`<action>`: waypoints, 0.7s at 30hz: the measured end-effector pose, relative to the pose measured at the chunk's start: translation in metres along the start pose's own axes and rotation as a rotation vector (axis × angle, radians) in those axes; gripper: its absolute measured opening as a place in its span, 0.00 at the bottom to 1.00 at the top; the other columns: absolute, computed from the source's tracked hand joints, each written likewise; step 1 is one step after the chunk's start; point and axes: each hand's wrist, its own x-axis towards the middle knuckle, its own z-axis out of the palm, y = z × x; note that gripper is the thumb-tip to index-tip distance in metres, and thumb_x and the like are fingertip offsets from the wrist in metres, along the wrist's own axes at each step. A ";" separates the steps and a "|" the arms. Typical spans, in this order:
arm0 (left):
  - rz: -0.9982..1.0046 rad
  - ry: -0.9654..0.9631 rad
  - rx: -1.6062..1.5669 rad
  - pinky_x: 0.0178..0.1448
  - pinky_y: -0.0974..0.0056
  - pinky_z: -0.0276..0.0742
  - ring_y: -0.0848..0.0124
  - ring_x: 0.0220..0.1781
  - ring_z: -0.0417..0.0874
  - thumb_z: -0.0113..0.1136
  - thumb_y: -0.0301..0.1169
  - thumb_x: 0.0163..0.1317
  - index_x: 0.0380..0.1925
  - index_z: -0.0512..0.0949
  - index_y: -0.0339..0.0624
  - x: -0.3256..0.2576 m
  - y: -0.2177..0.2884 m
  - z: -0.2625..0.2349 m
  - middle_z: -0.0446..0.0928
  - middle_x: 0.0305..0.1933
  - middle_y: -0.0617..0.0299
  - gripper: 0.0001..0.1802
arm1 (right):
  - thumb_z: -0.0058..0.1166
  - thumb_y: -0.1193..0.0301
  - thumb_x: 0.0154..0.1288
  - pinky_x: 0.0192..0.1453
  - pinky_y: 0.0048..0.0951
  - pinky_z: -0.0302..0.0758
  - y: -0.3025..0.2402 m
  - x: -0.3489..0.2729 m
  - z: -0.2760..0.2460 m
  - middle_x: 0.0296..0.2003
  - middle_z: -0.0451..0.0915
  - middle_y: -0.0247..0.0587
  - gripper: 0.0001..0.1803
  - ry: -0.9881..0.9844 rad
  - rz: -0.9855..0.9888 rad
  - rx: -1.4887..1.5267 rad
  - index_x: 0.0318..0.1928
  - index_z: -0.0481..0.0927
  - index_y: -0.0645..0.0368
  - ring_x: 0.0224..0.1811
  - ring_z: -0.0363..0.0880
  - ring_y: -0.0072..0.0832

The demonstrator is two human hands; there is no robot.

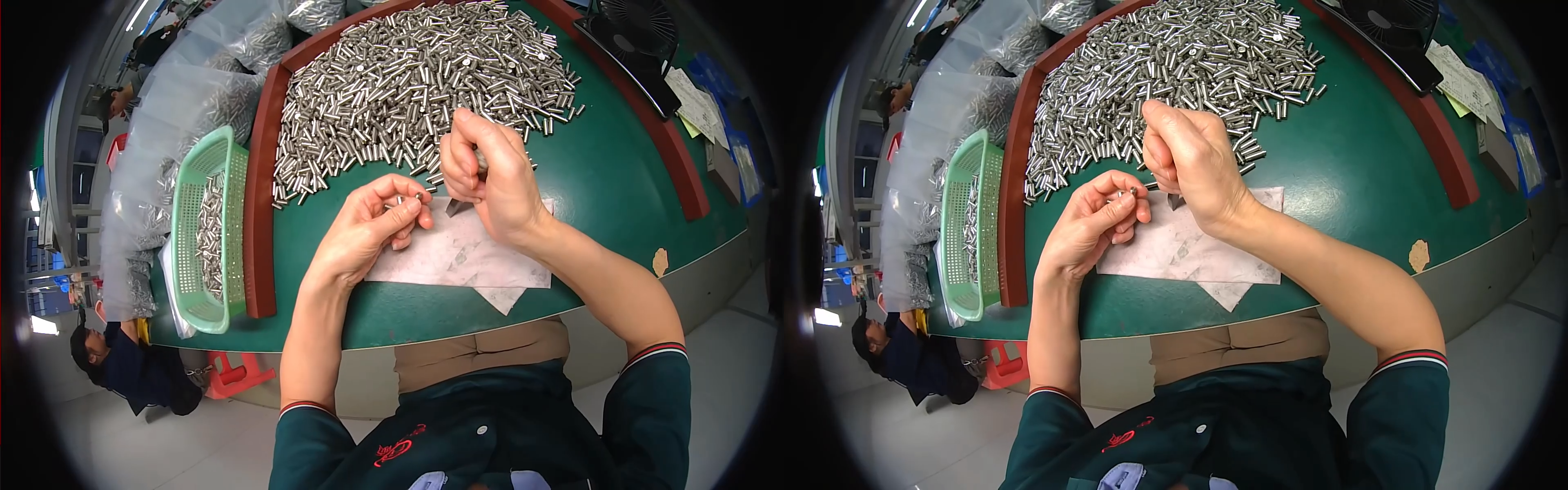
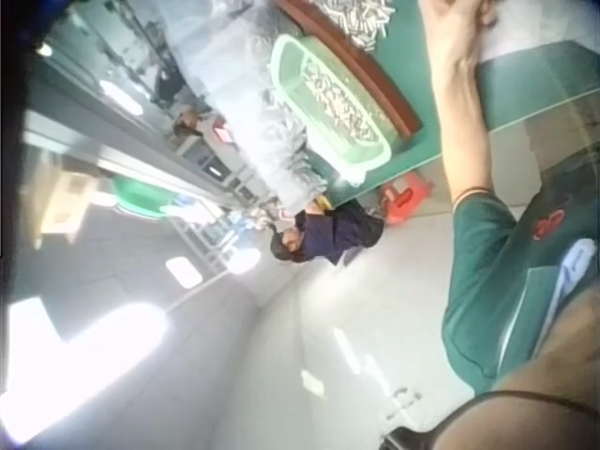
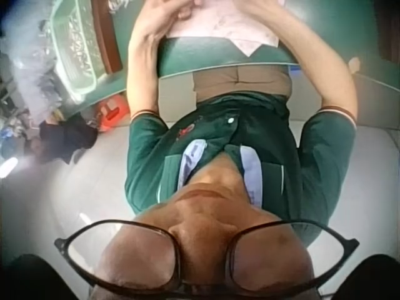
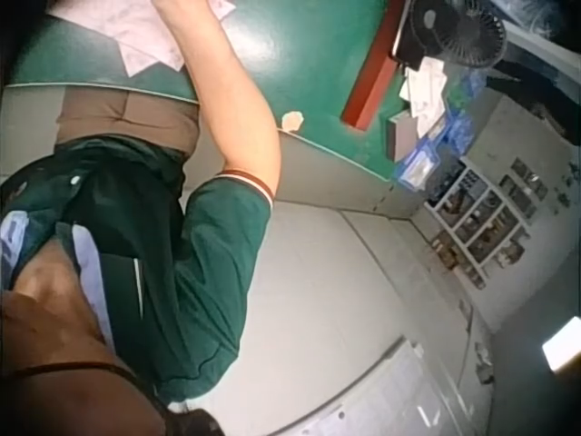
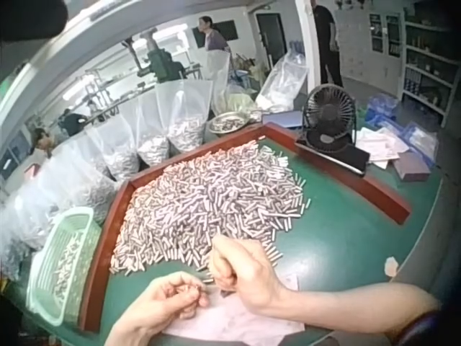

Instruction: Inspecting and cleaning small cylindrical metal pins using a pick tool at a factory workbench.

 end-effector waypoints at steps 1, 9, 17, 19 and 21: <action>-0.005 -0.010 -0.064 0.23 0.79 0.59 0.83 0.20 0.63 0.50 0.32 0.60 0.34 0.71 0.37 0.001 0.000 -0.002 0.73 0.26 0.61 0.09 | 0.32 0.63 0.65 0.15 0.18 0.46 0.000 0.001 0.000 0.11 0.55 0.29 0.21 0.002 0.003 -0.003 0.14 0.56 0.55 0.11 0.46 0.15; 0.016 0.024 -0.383 0.24 0.73 0.58 0.76 0.19 0.63 0.40 0.33 0.62 0.35 0.70 0.32 0.001 -0.001 -0.017 0.72 0.21 0.57 0.13 | 0.32 0.63 0.66 0.15 0.18 0.46 0.001 0.000 -0.001 0.11 0.55 0.29 0.21 -0.012 0.013 0.022 0.14 0.56 0.55 0.11 0.45 0.14; 0.006 0.018 -0.470 0.26 0.72 0.61 0.75 0.19 0.64 0.40 0.33 0.62 0.35 0.69 0.33 0.001 -0.003 -0.018 0.72 0.22 0.55 0.13 | 0.37 0.63 0.64 0.14 0.18 0.45 0.003 0.001 -0.001 0.09 0.56 0.26 0.23 0.005 0.004 0.084 0.11 0.57 0.54 0.10 0.47 0.14; 0.002 0.008 -0.485 0.26 0.72 0.61 0.75 0.20 0.64 0.40 0.34 0.62 0.35 0.69 0.34 0.001 -0.003 -0.018 0.73 0.23 0.54 0.13 | 0.37 0.62 0.64 0.14 0.18 0.45 0.002 0.001 0.000 0.09 0.56 0.26 0.23 0.005 0.008 0.090 0.12 0.57 0.54 0.10 0.47 0.14; 0.009 0.094 -0.557 0.27 0.71 0.63 0.73 0.22 0.66 0.40 0.35 0.61 0.32 0.68 0.35 0.001 0.002 -0.014 0.74 0.26 0.52 0.13 | 0.37 0.62 0.64 0.14 0.18 0.45 0.002 0.001 0.000 0.09 0.56 0.26 0.23 0.006 0.014 0.096 0.12 0.57 0.54 0.10 0.48 0.14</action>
